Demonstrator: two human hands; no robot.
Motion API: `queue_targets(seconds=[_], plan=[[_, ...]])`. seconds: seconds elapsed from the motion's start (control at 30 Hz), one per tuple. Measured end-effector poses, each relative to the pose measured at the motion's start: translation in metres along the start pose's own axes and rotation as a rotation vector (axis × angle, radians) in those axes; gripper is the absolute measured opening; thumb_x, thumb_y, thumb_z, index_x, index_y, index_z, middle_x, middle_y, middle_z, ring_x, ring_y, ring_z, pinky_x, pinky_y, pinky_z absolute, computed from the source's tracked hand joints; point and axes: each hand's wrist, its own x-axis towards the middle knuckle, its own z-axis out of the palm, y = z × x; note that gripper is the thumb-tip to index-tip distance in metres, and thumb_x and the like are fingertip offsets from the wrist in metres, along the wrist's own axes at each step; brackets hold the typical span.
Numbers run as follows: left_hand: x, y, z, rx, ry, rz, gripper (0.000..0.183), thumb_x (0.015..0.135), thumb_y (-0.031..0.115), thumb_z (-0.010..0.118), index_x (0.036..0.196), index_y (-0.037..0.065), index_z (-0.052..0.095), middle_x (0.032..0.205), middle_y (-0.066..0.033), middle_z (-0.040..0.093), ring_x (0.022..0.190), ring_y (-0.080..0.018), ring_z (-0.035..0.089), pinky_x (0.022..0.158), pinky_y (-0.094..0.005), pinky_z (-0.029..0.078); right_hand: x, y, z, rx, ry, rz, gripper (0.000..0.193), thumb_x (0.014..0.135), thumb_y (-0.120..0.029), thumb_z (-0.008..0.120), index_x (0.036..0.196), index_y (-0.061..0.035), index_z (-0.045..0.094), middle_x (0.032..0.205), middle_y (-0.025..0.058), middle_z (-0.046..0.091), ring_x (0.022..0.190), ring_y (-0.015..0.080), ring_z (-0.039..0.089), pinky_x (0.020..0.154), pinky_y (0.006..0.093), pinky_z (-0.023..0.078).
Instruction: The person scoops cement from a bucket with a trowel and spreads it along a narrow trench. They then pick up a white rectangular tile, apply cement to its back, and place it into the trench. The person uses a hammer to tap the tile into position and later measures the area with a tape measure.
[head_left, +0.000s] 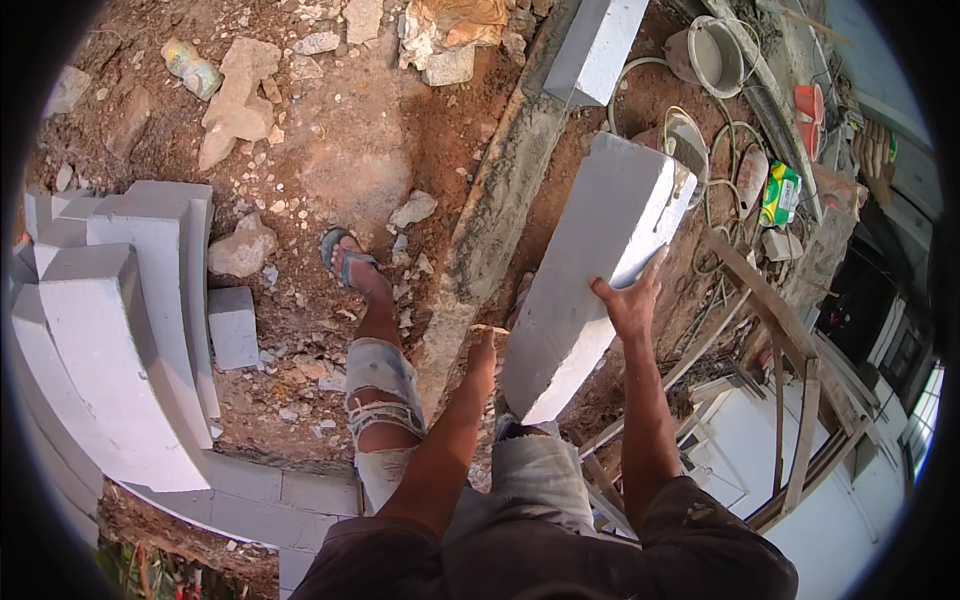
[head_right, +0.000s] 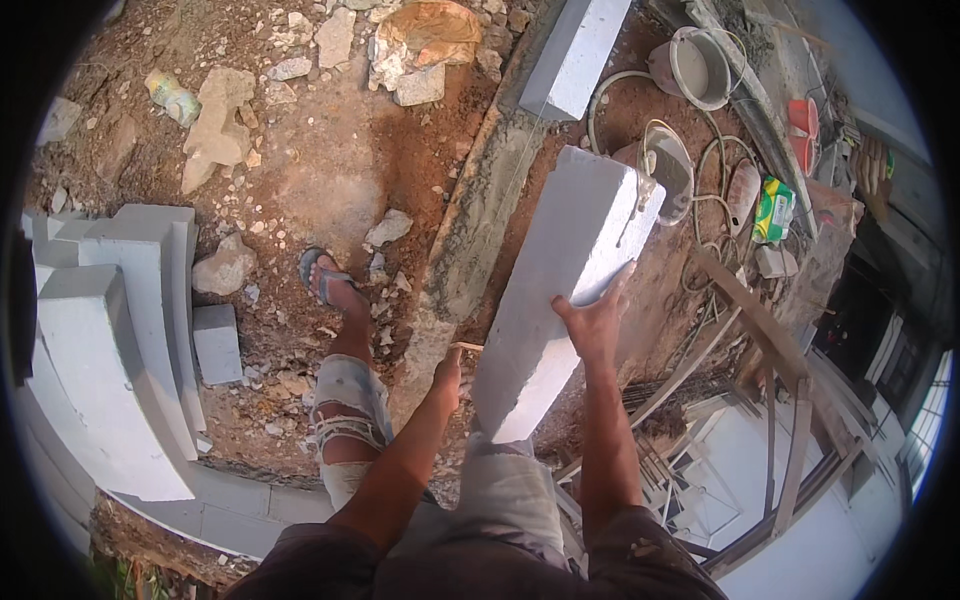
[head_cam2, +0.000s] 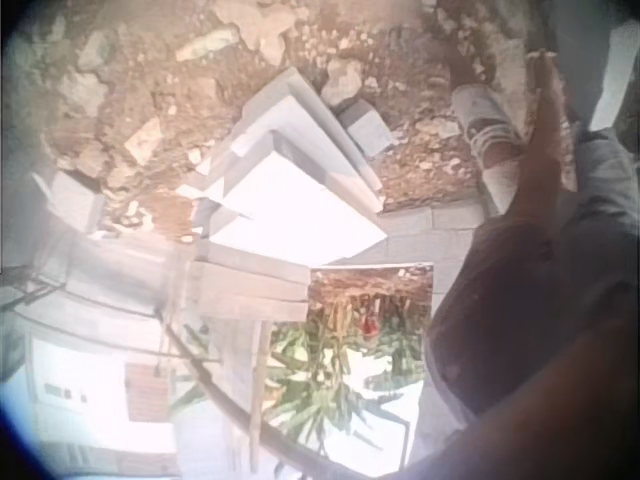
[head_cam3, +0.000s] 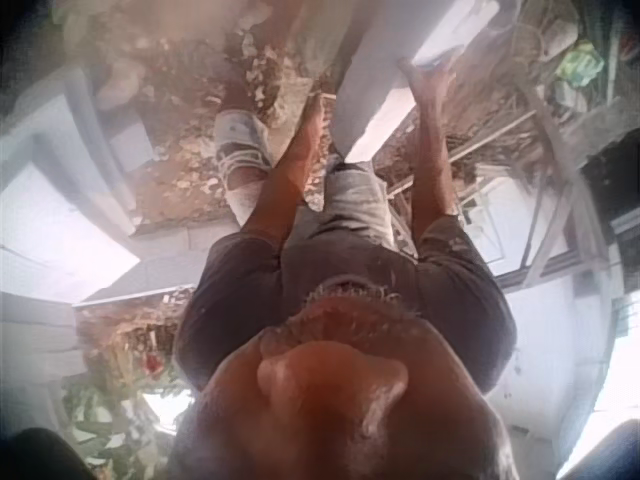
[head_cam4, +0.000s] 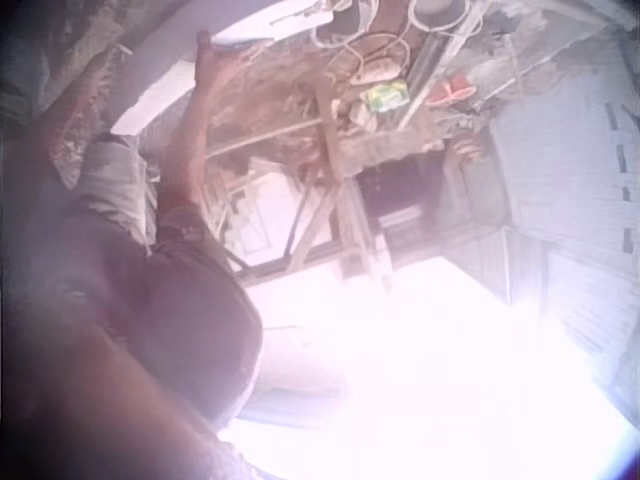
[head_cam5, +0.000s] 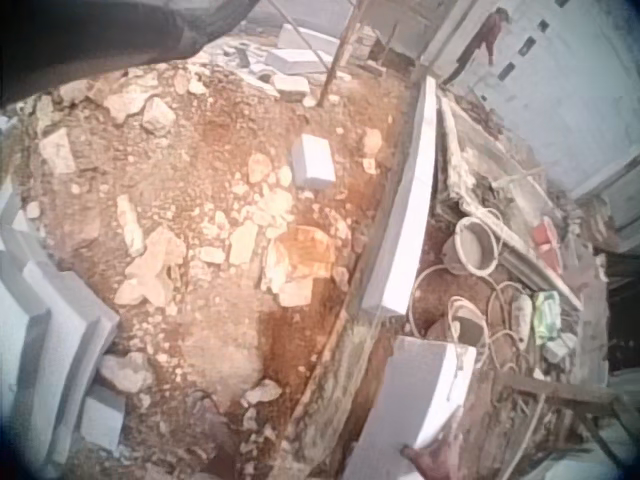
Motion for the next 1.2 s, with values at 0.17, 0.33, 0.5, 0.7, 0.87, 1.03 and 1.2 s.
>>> queue_targets(seconds=[0.17, 0.33, 0.5, 0.7, 0.87, 1.03, 1.2], plan=[[0.055, -0.040, 0.012, -0.083, 0.119, -0.070, 0.072, 0.091, 0.056, 0.067, 0.133, -0.002, 0.054, 0.112, -0.0137, 0.067, 0.097, -0.0312, 0.065, 0.085, -0.0465, 0.051, 0.078, 0.064, 0.070, 0.132, -0.099, -0.127, 0.140, 0.062, -0.037, 0.086, 0.157, 0.0012, -0.008, 0.144, 0.0401, 0.035, 0.135, 0.0456, 0.042, 0.113, 0.0464, 0.038], [0.070, -0.049, 0.032, 0.037, 0.288, 0.018, 0.081, 0.079, 0.043, 0.084, 0.132, -0.010, 0.052, 0.135, -0.0187, 0.057, 0.115, -0.0301, 0.060, 0.094, -0.0408, 0.048, 0.123, 0.053, 0.123, 0.074, -0.172, -0.037, 0.141, 0.064, -0.039, 0.084, 0.155, 0.0037, -0.014, 0.142, 0.0410, 0.038, 0.130, 0.0481, 0.047, 0.112, 0.0456, 0.039], [0.132, -0.060, 0.027, -0.142, 0.177, 0.068, 0.085, 0.082, 0.046, 0.080, 0.137, -0.010, 0.047, 0.140, -0.0194, 0.054, 0.123, -0.0324, 0.056, 0.100, -0.0459, 0.046, 0.166, 0.046, 0.160, 0.001, -0.204, -0.002, 0.142, 0.065, -0.041, 0.083, 0.155, -0.0020, -0.019, 0.143, 0.0418, 0.037, 0.134, 0.0497, 0.042, 0.113, 0.0469, 0.038], [0.135, -0.025, 0.035, -0.295, 0.205, -0.068, 0.087, 0.087, 0.056, 0.072, 0.141, -0.006, 0.044, 0.143, -0.0169, 0.050, 0.125, -0.0337, 0.054, 0.104, -0.0565, 0.044, 0.200, 0.009, 0.178, 0.086, -0.256, -0.020, 0.144, 0.067, -0.038, 0.084, 0.153, -0.0029, -0.025, 0.145, 0.0383, 0.039, 0.133, 0.0462, 0.045, 0.113, 0.0432, 0.040], [0.186, -0.029, 0.031, -0.207, 0.234, 0.051, 0.077, 0.088, 0.051, 0.073, 0.127, -0.013, 0.056, 0.125, -0.0228, 0.064, 0.111, -0.0322, 0.062, 0.093, -0.0467, 0.047, 0.223, -0.008, 0.186, 0.110, -0.240, -0.049, 0.144, 0.067, -0.038, 0.085, 0.152, -0.0010, -0.026, 0.143, 0.0377, 0.041, 0.130, 0.0442, 0.049, 0.111, 0.0419, 0.042], [0.210, -0.040, 0.040, -0.212, 0.292, 0.078, 0.054, 0.092, 0.044, 0.072, 0.109, -0.005, 0.060, 0.089, -0.0080, 0.058, 0.070, -0.0166, 0.045, 0.062, -0.0349, 0.034, 0.241, -0.014, 0.199, 0.025, -0.235, -0.040, 0.143, 0.066, -0.042, 0.085, 0.155, -0.0001, -0.020, 0.143, 0.0385, 0.041, 0.129, 0.0460, 0.050, 0.110, 0.0428, 0.042], [0.189, -0.012, 0.037, -0.225, 0.219, 0.055, 0.071, 0.088, 0.046, 0.075, 0.128, -0.010, 0.057, 0.124, -0.0217, 0.064, 0.109, -0.0321, 0.063, 0.092, -0.0465, 0.047, 0.257, -0.014, 0.208, -0.018, -0.212, -0.009, 0.144, 0.065, -0.046, 0.085, 0.156, -0.0035, -0.018, 0.144, 0.0389, 0.040, 0.130, 0.0462, 0.049, 0.111, 0.0449, 0.042]])
